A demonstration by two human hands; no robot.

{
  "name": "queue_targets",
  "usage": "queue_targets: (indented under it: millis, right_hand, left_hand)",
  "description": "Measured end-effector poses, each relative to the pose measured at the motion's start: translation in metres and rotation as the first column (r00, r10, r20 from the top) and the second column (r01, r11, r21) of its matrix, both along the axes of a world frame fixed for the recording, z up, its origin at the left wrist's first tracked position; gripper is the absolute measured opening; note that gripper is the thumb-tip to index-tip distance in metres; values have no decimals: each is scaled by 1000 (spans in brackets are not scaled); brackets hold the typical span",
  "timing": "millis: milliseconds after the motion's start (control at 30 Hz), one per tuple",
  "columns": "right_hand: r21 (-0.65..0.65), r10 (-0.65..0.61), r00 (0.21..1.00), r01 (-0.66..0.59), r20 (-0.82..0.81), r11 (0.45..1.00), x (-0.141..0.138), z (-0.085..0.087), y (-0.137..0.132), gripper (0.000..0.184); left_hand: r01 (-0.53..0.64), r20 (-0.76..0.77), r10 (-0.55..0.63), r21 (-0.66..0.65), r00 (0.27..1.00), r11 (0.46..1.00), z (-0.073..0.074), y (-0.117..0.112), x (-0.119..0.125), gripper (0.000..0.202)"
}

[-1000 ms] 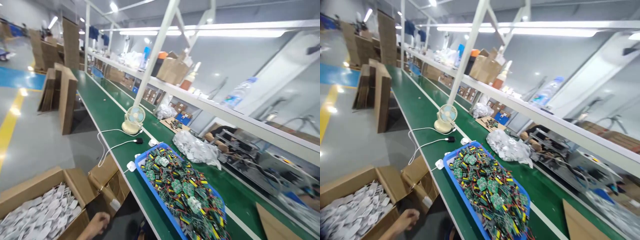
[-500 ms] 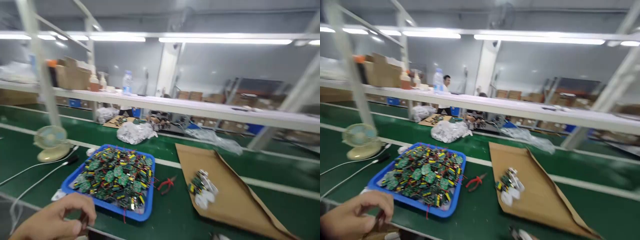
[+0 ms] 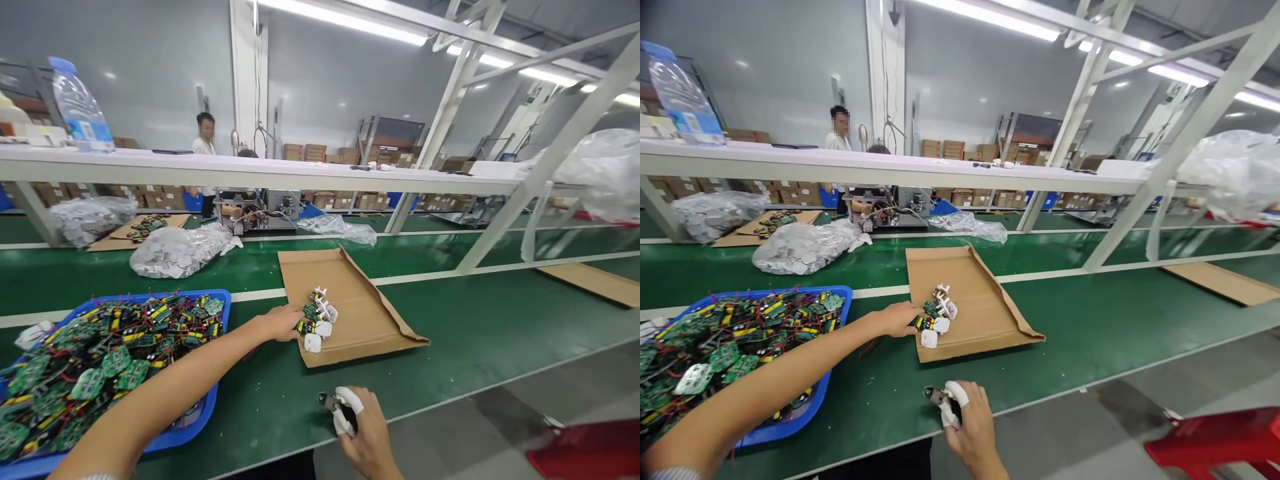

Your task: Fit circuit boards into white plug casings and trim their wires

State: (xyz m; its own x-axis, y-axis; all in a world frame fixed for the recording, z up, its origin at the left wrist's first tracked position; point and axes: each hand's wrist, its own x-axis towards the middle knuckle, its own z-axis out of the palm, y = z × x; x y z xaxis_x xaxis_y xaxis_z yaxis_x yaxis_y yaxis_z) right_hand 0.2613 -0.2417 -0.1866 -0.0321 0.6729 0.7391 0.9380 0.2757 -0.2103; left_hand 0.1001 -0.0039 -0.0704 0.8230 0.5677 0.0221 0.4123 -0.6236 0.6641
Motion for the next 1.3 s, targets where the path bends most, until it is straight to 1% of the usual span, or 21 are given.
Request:
queue_targets:
  millis: [67,133,233,267,333,367,400,467,500,600,667,700,767,833,867,933,1000,1067,1167,1233,1300]
  right_hand:
    - [-14,-14,1000,14,-6,1000,0,0,-1,42]
    - [-16,-10,1000,10,-12,1000,1,1,-1,42]
    - [-17,40,998,-41,-57,999,1,3,-2,44]
    - [-27,69,992,-73,-107,997,-1,4,-3,43]
    - [-49,93,948,-113,-304,992,-8,8,-2,38]
    - [-66,82,896,-123,-437,990,-14,11,0,34]
    - [-90,56,816,-132,-575,987,-21,16,2,32]
    - [-150,-4,601,-194,-800,970,-38,28,11,37]
    - [-173,-24,486,-265,-874,949,-47,36,16,42]
    - [-146,-72,160,-515,-984,845,-75,60,34,58]
    - [-103,-111,24,-601,-994,793,-92,73,44,63]
    - [-102,-132,-3,-619,-991,779,-100,78,48,63]
    - [-139,-159,25,-628,-987,765,-114,85,54,63]
    - [-188,-156,105,-592,-982,784,-125,90,59,61]
    - [-203,-140,154,-561,-978,802,-129,92,62,59]
    - [-217,-86,268,-510,-960,832,-136,96,66,54]
    - [-218,-11,378,-508,-926,834,-143,99,70,47]
    - [-210,77,458,-542,-885,814,-151,99,73,40]
    - [-177,190,543,-552,-818,815,-164,96,74,32]
    - [-142,228,582,-520,-780,842,-173,93,74,27]
    - [-104,245,601,-485,-761,868,-181,89,73,23]
  left_hand:
    - [26,-82,-20,77,996,997,-7,1,11,28]
    - [49,-158,-24,160,987,986,-7,-1,9,29]
    - [35,-219,24,259,975,965,2,-9,-13,29]
    - [21,-232,47,283,972,959,6,-14,-24,29]
    - [-10,-216,84,323,973,946,14,-28,-49,31]
    - [-34,-176,98,332,980,942,17,-36,-61,31]
    - [-66,-115,109,331,987,941,18,-46,-72,31]
    - [-151,44,145,302,988,941,16,-66,-92,30]
    - [-201,124,172,283,977,938,13,-76,-100,30]
    - [-323,330,224,284,917,903,0,-103,-119,33]
    - [-378,444,218,313,869,871,-8,-117,-129,37]
    - [-400,483,215,321,849,858,-11,-123,-134,40]
    - [-448,526,246,299,814,843,-13,-134,-145,42]
    - [-489,535,325,198,780,849,-13,-143,-154,35]
    - [-499,526,378,104,762,860,-13,-146,-159,30]
    - [-480,485,492,-160,723,863,-12,-151,-166,22]
    - [-410,428,588,-440,686,799,-12,-153,-172,26]
    - [-322,379,648,-637,661,700,-13,-152,-175,34]
    - [-227,331,683,-773,652,592,-13,-150,-180,40]
    - [-223,291,716,-817,635,531,-13,-149,-183,46]
    - [-235,253,734,-839,631,491,-13,-149,-186,50]
